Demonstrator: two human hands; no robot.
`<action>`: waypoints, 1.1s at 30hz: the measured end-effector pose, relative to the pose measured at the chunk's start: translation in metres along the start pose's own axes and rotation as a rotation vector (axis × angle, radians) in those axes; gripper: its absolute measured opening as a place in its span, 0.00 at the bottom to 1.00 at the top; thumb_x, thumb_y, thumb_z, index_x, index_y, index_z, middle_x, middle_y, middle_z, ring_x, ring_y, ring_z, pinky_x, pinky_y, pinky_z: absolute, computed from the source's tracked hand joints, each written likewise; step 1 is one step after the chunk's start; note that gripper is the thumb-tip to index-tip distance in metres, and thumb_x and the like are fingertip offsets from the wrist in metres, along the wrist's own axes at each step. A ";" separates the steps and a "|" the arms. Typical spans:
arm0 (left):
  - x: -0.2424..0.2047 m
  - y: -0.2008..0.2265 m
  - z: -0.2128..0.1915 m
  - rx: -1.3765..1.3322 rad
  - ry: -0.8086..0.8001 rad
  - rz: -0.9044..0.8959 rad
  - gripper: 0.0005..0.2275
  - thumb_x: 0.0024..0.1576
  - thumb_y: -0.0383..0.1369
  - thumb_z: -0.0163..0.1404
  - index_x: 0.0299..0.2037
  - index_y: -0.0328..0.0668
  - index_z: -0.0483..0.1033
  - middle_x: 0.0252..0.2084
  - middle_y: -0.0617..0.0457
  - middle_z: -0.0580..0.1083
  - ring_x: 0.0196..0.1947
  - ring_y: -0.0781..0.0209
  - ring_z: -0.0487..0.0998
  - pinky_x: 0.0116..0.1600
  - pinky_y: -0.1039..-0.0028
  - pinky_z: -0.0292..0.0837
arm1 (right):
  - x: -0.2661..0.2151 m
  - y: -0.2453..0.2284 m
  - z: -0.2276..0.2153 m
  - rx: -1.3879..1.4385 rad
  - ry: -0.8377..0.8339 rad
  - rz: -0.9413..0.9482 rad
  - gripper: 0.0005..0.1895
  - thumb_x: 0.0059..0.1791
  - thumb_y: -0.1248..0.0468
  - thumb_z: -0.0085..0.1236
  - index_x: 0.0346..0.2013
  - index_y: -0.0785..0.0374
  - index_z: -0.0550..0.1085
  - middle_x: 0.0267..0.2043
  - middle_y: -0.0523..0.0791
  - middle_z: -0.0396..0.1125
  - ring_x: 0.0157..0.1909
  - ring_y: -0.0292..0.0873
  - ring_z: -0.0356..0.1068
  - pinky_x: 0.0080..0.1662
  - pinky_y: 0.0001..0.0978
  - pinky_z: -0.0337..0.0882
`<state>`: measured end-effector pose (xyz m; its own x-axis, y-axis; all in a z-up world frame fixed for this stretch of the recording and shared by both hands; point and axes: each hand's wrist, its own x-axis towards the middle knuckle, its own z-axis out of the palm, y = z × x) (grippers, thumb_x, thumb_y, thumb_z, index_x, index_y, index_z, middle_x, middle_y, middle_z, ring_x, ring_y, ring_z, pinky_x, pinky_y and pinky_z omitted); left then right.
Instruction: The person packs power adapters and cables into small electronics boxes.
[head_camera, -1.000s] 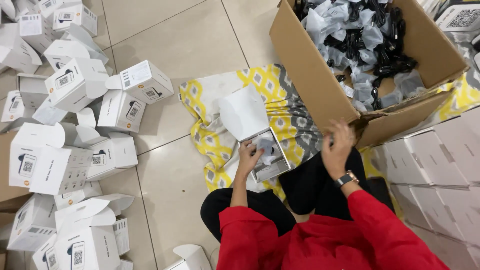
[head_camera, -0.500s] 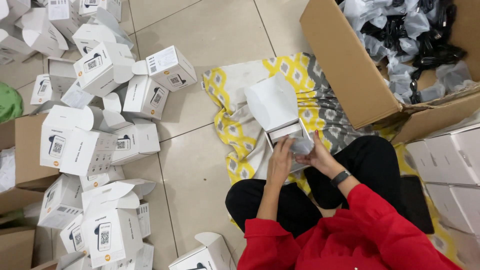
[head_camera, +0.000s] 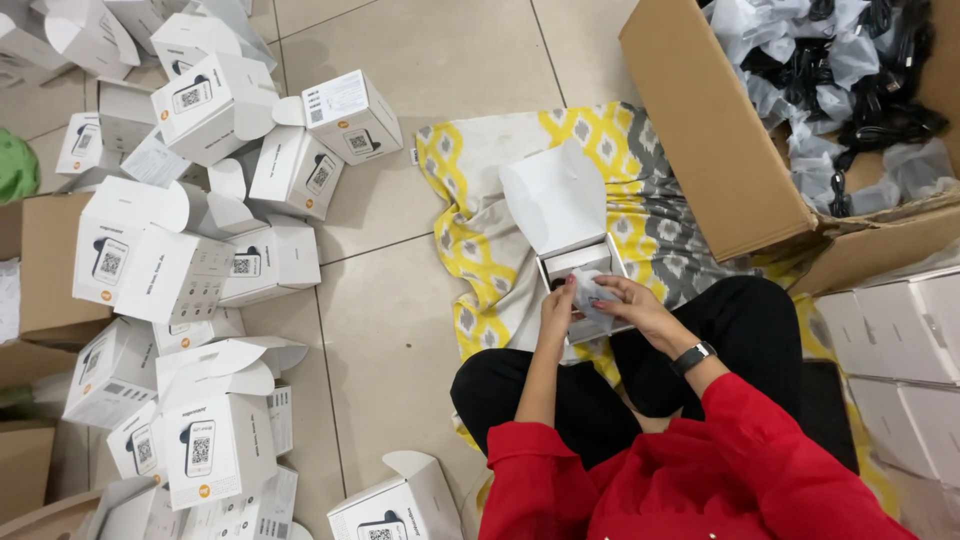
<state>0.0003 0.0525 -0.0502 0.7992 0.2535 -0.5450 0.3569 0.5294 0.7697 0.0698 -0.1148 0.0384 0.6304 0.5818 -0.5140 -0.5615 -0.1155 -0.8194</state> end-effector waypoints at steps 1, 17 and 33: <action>0.007 -0.010 -0.004 -0.002 -0.003 0.107 0.12 0.65 0.38 0.52 0.46 0.35 0.78 0.36 0.56 0.78 0.33 0.69 0.77 0.38 0.77 0.73 | -0.002 -0.002 0.004 -0.043 0.008 0.024 0.29 0.48 0.65 0.60 0.64 0.60 0.67 0.54 0.40 0.72 0.49 0.34 0.71 0.46 0.30 0.71; -0.009 0.015 -0.006 -0.266 0.218 0.272 0.09 0.63 0.35 0.55 0.33 0.40 0.74 0.31 0.55 0.77 0.28 0.67 0.78 0.35 0.75 0.76 | 0.004 0.020 0.001 -0.026 -0.077 0.222 0.21 0.47 0.58 0.64 0.52 0.59 0.71 0.48 0.40 0.71 0.48 0.34 0.71 0.49 0.29 0.72; -0.003 0.015 -0.015 -0.217 0.510 0.311 0.14 0.64 0.42 0.51 0.40 0.37 0.76 0.30 0.54 0.76 0.27 0.70 0.76 0.33 0.77 0.71 | 0.002 0.013 -0.012 -0.156 0.046 -0.001 0.22 0.46 0.64 0.65 0.54 0.62 0.72 0.41 0.40 0.72 0.38 0.32 0.68 0.40 0.24 0.68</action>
<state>-0.0040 0.0720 -0.0418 0.4997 0.7471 -0.4382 -0.0034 0.5076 0.8616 0.0702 -0.1247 0.0239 0.6567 0.5452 -0.5211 -0.4731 -0.2404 -0.8476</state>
